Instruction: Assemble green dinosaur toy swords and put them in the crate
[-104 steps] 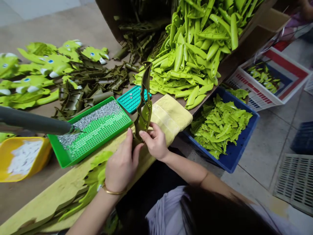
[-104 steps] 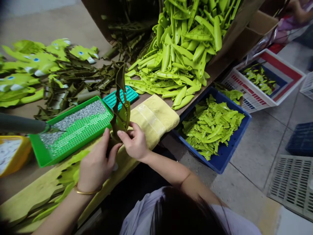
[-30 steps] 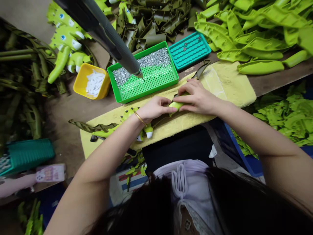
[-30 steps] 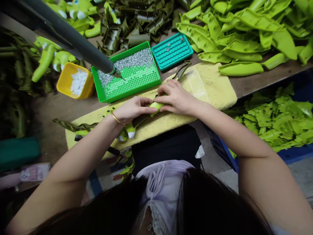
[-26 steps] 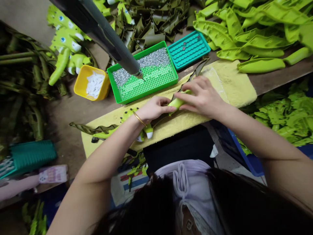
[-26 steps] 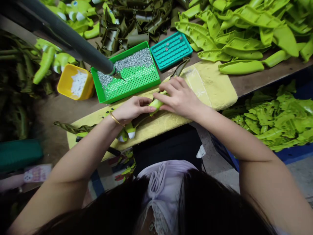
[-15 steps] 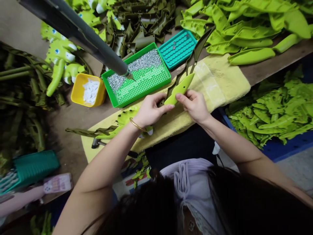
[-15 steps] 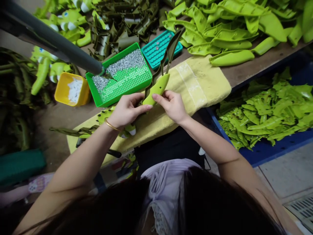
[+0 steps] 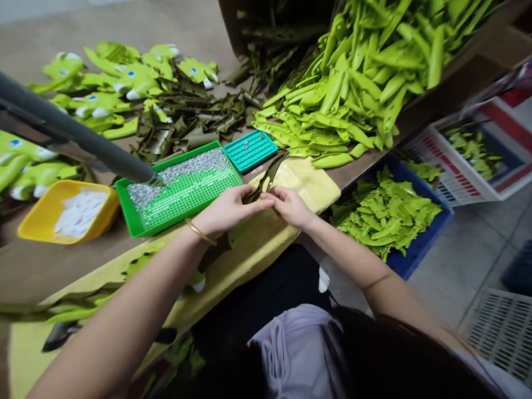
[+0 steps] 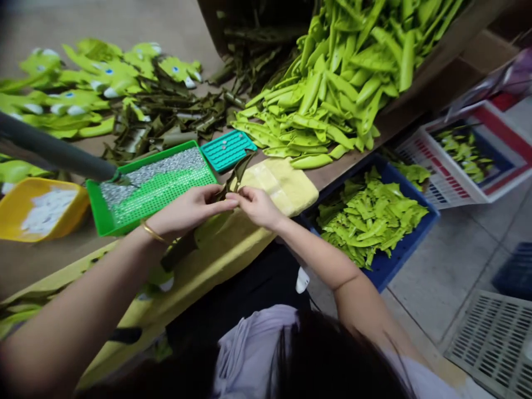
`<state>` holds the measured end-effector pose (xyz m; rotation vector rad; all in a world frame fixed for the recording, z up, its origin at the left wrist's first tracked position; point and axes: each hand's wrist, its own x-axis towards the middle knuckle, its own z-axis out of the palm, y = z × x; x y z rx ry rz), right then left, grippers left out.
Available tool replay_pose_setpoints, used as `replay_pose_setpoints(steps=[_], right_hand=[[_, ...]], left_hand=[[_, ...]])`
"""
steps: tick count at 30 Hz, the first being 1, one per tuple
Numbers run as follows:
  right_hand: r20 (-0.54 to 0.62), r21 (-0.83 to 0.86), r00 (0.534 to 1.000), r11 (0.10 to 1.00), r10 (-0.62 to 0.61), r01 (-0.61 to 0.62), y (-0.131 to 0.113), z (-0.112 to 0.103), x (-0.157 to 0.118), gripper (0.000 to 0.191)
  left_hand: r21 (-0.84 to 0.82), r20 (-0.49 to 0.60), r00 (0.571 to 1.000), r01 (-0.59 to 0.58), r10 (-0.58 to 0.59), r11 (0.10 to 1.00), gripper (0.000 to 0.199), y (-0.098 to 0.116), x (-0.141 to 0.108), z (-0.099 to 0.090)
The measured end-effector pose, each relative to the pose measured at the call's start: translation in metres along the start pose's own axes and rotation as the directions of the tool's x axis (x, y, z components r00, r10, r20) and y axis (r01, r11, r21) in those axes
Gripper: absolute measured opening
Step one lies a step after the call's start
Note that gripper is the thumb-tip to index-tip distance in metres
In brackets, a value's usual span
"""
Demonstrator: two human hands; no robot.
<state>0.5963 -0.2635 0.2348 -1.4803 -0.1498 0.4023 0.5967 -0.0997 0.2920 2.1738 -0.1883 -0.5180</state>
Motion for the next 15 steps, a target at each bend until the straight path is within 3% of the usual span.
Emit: replay_pose_setpoints(steps=[4,8,12,15], right_hand=[[-0.100,-0.022,0.992,0.997,-0.078,0.076,-0.004,0.001,-0.002,0.058],[-0.099,0.021,0.994,0.999,-0.039,0.041,-0.005,0.007,-0.005,0.058],[0.044,-0.036,0.998,0.998,0.050,-0.049,0.010,0.040,-0.021,0.054],[-0.020,-0.008,0.999,0.999,0.048,-0.048,0.023,0.070,-0.033,0.049]], left_hand=[[0.018,-0.055,0.998,-0.016,0.017,1.000,0.059,0.001,-0.004,0.003],[0.046,0.036,0.992,0.119,-0.121,0.992,0.056,-0.019,-0.033,-0.013],[0.034,-0.070,0.983,0.170,-0.167,0.985,0.052,-0.028,-0.046,-0.021],[0.019,-0.091,0.983,0.162,-0.160,0.987,0.049,-0.028,-0.046,-0.017]])
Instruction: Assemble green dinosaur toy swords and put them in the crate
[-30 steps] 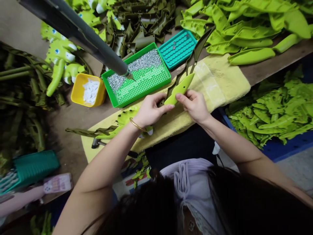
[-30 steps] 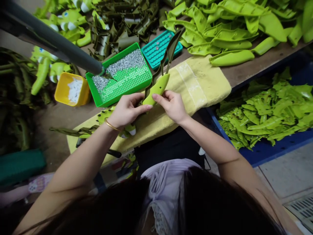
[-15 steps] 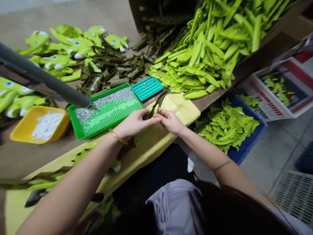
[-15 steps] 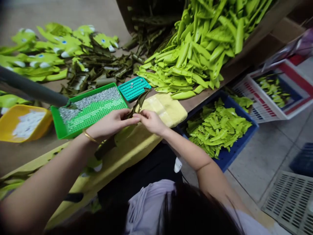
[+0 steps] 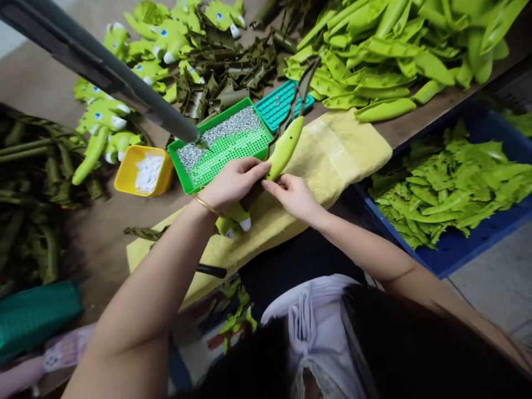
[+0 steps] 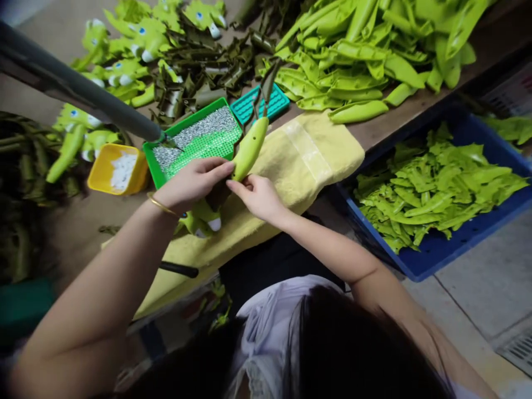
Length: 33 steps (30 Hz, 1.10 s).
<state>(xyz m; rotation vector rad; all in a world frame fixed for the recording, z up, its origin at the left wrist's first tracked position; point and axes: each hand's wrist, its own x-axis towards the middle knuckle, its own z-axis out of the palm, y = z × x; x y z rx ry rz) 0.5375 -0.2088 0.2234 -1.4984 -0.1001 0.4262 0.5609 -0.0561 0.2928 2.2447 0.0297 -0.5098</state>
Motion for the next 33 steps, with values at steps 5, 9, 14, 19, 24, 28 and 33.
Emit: replay_pose_setpoints(steps=[5,9,14,19,24,28,33], right_hand=[[-0.126,0.189,0.991,0.980,-0.046,0.070,0.010,0.022,-0.003,0.048],[-0.162,0.194,0.987,0.980,-0.001,0.033,0.009,0.015,-0.007,0.054],[-0.030,0.048,0.997,0.997,0.066,-0.064,0.005,0.001,-0.005,0.057],[-0.201,-0.139,0.978,0.990,-0.057,0.030,0.014,0.003,-0.004,0.055],[0.222,-0.532,0.975,0.834,-0.028,0.145,-0.028,-0.019,0.016,0.043],[0.084,-0.523,0.773,0.633,-0.628,0.571,-0.092,-0.004,0.074,0.035],[0.458,-0.129,0.678,0.711,-0.575,0.691,-0.107,0.047,0.148,0.054]], left_hand=[[-0.188,0.077,0.996,0.067,-0.053,0.980,0.047,-0.002,-0.001,0.004],[-0.282,0.143,0.982,0.159,-0.122,0.946,0.048,-0.003,0.002,0.005],[-0.260,0.205,0.971,0.172,-0.120,0.950,0.050,-0.001,0.007,0.007],[-0.276,0.157,0.987,0.080,-0.037,0.958,0.044,-0.005,0.008,0.013],[0.045,-0.002,0.996,-0.085,0.085,0.995,0.046,-0.021,-0.003,0.014],[0.255,-0.303,0.926,-0.149,0.225,0.955,0.041,-0.032,-0.022,0.021],[0.567,-0.154,0.946,-0.152,0.286,0.810,0.039,-0.042,-0.042,0.039]])
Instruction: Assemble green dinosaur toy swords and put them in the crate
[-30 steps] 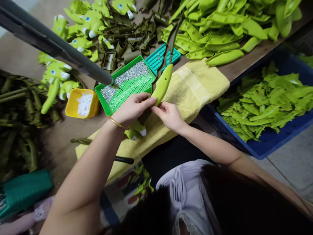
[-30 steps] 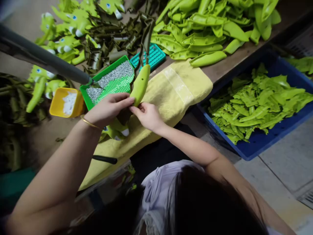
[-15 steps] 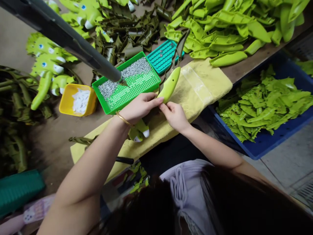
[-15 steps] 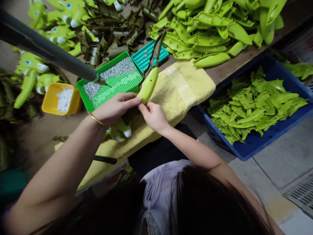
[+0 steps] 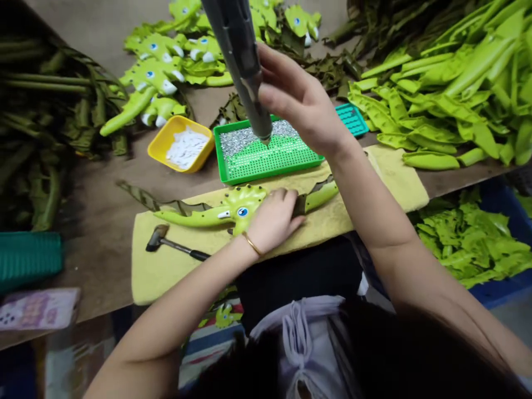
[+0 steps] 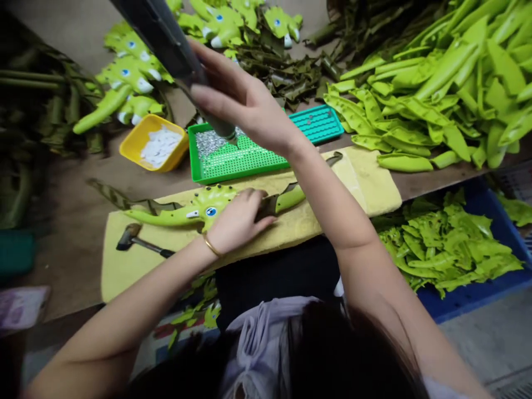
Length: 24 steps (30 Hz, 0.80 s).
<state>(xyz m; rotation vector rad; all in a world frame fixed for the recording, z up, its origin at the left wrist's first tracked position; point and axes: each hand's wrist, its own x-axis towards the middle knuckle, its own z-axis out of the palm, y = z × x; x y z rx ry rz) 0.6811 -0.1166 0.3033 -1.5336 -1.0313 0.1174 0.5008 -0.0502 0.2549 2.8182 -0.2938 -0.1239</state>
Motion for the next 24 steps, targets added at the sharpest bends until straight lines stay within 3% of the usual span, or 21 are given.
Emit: replay_pose_setpoints(steps=[2,5,8,11,13,16,21,24], right_hand=[[0.046,0.079,0.999,0.997,-0.021,0.017,0.010,0.013,0.011,0.060],[-0.013,0.120,0.997,0.990,-0.071,0.072,0.010,0.026,0.014,0.059],[-0.172,0.102,0.979,0.987,-0.105,0.124,0.002,0.023,0.011,0.052],[-0.383,0.099,0.923,0.992,-0.035,0.079,0.006,0.001,0.003,0.035],[-0.417,0.119,0.908,0.993,0.038,0.013,0.018,-0.015,-0.005,0.031],[-0.422,0.056,0.901,0.995,0.096,-0.080,0.042,-0.026,-0.017,0.041],[-0.645,-0.036,0.762,0.995,0.046,-0.090,0.079,-0.012,-0.026,0.054],[-0.628,0.023,0.772,0.995,0.093,-0.102,0.094,-0.009,-0.027,0.050]], left_hand=[[0.138,0.030,0.999,-0.042,0.038,0.989,0.022,0.000,-0.005,0.005],[0.221,-0.024,0.995,-0.094,0.102,0.971,0.022,-0.007,-0.004,0.009],[0.249,-0.104,0.984,-0.113,0.142,0.962,0.029,-0.020,0.000,0.012],[0.264,-0.185,0.967,-0.121,0.173,0.957,0.031,-0.031,0.002,0.014],[0.278,-0.256,0.950,-0.105,0.179,0.955,0.030,-0.034,0.001,0.014],[0.267,-0.337,0.929,-0.061,0.152,0.962,0.030,-0.035,-0.001,0.014],[0.198,-0.330,0.937,-0.049,0.113,0.979,0.032,-0.035,0.000,0.013],[0.179,-0.324,0.940,-0.047,0.104,0.983,0.032,-0.036,0.000,0.012]])
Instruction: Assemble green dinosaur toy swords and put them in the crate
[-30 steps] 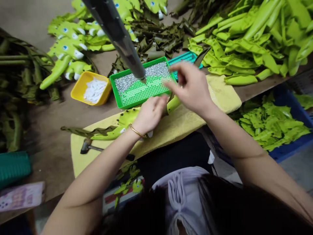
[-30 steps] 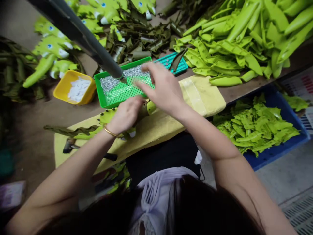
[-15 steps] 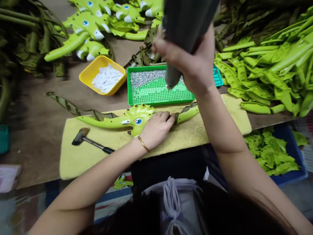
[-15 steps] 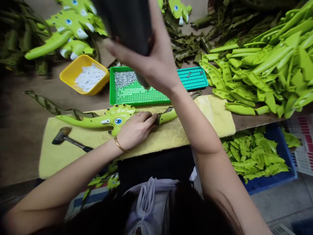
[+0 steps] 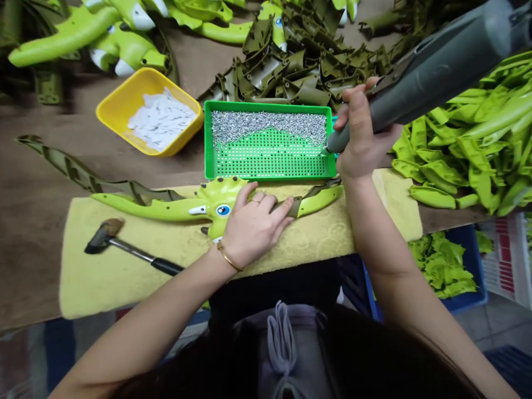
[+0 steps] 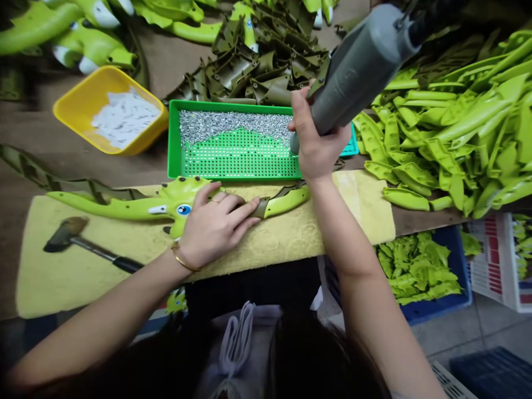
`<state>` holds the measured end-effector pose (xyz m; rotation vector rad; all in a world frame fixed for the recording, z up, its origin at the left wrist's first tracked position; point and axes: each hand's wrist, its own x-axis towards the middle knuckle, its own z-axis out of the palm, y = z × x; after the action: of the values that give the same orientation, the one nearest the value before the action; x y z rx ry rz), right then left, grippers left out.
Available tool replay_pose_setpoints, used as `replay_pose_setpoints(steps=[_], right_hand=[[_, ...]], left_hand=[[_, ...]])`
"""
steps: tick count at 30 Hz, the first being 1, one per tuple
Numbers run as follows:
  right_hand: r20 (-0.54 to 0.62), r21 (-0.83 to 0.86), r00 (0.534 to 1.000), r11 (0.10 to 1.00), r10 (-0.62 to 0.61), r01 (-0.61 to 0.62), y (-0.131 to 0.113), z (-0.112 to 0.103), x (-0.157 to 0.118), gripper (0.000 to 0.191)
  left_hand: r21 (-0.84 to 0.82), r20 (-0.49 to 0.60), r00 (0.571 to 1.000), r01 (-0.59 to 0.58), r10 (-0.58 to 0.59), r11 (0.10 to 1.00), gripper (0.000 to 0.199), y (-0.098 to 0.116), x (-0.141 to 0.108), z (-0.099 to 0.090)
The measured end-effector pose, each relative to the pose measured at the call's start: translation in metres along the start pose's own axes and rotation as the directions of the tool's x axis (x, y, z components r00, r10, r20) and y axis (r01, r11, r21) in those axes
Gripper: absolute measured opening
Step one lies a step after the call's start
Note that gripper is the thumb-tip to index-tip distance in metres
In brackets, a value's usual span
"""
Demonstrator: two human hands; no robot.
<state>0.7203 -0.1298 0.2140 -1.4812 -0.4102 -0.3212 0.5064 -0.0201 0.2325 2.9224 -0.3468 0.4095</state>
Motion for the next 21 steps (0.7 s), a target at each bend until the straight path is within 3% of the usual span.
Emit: replay_pose_setpoints(steps=[7,13,17,21], right_hand=[[0.098,-0.013,0.995,0.999,-0.036,0.037,0.007,-0.001,-0.003,0.047],[-0.130,-0.017,0.984,0.992,-0.125,0.124,-0.040,0.005,-0.008,0.043],[-0.144,-0.010,0.978,0.989,-0.148,0.148,-0.081,-0.024,-0.020,0.028],[-0.119,0.079,0.983,0.985,-0.142,0.152,-0.091,-0.055,-0.048,0.021]], left_hand=[[-0.038,0.017,1.000,0.022,-0.022,0.999,0.032,0.001,-0.001,0.001],[-0.033,0.048,0.998,0.036,-0.034,0.999,0.033,0.000,-0.001,0.001],[-0.050,0.066,0.997,0.051,-0.048,0.997,0.033,0.001,0.000,0.001],[-0.038,0.084,0.995,0.048,-0.045,0.998,0.033,0.001,0.000,0.001]])
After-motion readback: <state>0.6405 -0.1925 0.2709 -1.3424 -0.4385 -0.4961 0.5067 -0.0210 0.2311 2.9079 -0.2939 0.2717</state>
